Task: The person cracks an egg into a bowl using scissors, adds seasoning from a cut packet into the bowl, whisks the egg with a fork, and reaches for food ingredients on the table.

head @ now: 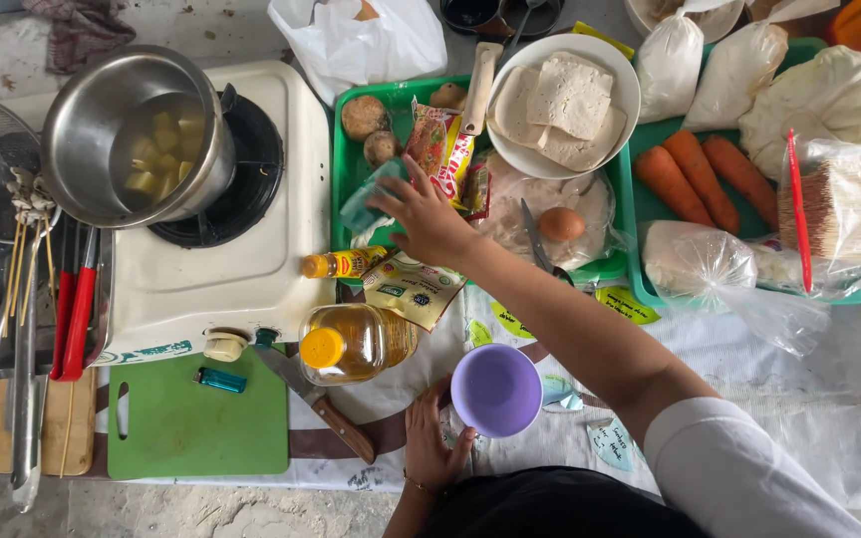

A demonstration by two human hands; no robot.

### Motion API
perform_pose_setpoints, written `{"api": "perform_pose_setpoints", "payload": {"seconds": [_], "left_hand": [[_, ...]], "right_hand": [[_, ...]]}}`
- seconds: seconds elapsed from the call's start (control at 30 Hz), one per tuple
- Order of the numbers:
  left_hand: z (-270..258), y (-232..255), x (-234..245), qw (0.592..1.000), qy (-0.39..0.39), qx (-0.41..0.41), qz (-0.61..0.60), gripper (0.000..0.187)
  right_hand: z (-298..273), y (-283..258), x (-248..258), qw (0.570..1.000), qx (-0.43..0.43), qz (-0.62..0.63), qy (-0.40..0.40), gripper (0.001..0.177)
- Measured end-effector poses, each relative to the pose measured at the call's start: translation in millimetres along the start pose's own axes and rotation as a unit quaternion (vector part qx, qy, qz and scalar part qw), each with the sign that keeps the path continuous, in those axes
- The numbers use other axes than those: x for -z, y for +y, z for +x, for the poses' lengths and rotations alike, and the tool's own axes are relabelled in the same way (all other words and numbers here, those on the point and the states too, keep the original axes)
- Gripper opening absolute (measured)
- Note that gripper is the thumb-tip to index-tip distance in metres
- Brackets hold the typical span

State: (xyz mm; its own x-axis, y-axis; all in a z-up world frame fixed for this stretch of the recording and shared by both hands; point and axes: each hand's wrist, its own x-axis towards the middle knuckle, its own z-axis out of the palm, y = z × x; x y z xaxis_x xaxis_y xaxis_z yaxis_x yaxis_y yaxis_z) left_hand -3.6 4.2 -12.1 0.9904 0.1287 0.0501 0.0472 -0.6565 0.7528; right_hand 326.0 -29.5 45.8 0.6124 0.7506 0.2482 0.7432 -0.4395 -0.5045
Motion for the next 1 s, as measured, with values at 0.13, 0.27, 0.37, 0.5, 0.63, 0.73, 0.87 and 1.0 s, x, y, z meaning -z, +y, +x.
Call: {"api": "perform_pose_setpoints", "payload": {"seconds": [0.13, 0.27, 0.37, 0.5, 0.63, 0.73, 0.87, 1.0], "left_hand": [[-1, 1, 0, 0.999, 0.012, -0.03, -0.002, 0.076], [0, -1, 1, 1.0, 0.01, -0.03, -0.004, 0.075], [2, -1, 1, 0.999, 0.017, -0.029, -0.003, 0.076], [-1, -2, 1, 0.999, 0.02, -0.034, 0.005, 0.077], [0, 4, 7, 0.991, 0.046, -0.032, -0.118, 0.073], [4, 15, 8, 0.958, 0.077, 0.002, -0.278, 0.069], [12, 47, 30, 0.983, 0.126, -0.087, -0.1, 0.061], [19, 96, 55, 0.978, 0.032, -0.177, -0.107, 0.074]], "right_hand": [[-43, 0, 16, 0.994, -0.057, 0.071, -0.056, 0.06], [-112, 22, 57, 0.99, -0.121, 0.038, 0.058, 0.063], [-152, 50, 77, 0.985, -0.148, -0.052, 0.075, 0.062], [-187, 77, 84, 0.942, -0.226, 0.206, 0.14, 0.051], [-192, 71, 97, 0.711, -0.287, 0.615, 0.186, 0.029], [-206, 49, 101, 0.549, -0.287, 0.768, 0.158, 0.036], [-228, 14, 96, 0.474, -0.235, 0.847, 0.053, 0.048], [-247, -40, 69, 0.638, -0.287, 0.708, -0.092, 0.051]]}}
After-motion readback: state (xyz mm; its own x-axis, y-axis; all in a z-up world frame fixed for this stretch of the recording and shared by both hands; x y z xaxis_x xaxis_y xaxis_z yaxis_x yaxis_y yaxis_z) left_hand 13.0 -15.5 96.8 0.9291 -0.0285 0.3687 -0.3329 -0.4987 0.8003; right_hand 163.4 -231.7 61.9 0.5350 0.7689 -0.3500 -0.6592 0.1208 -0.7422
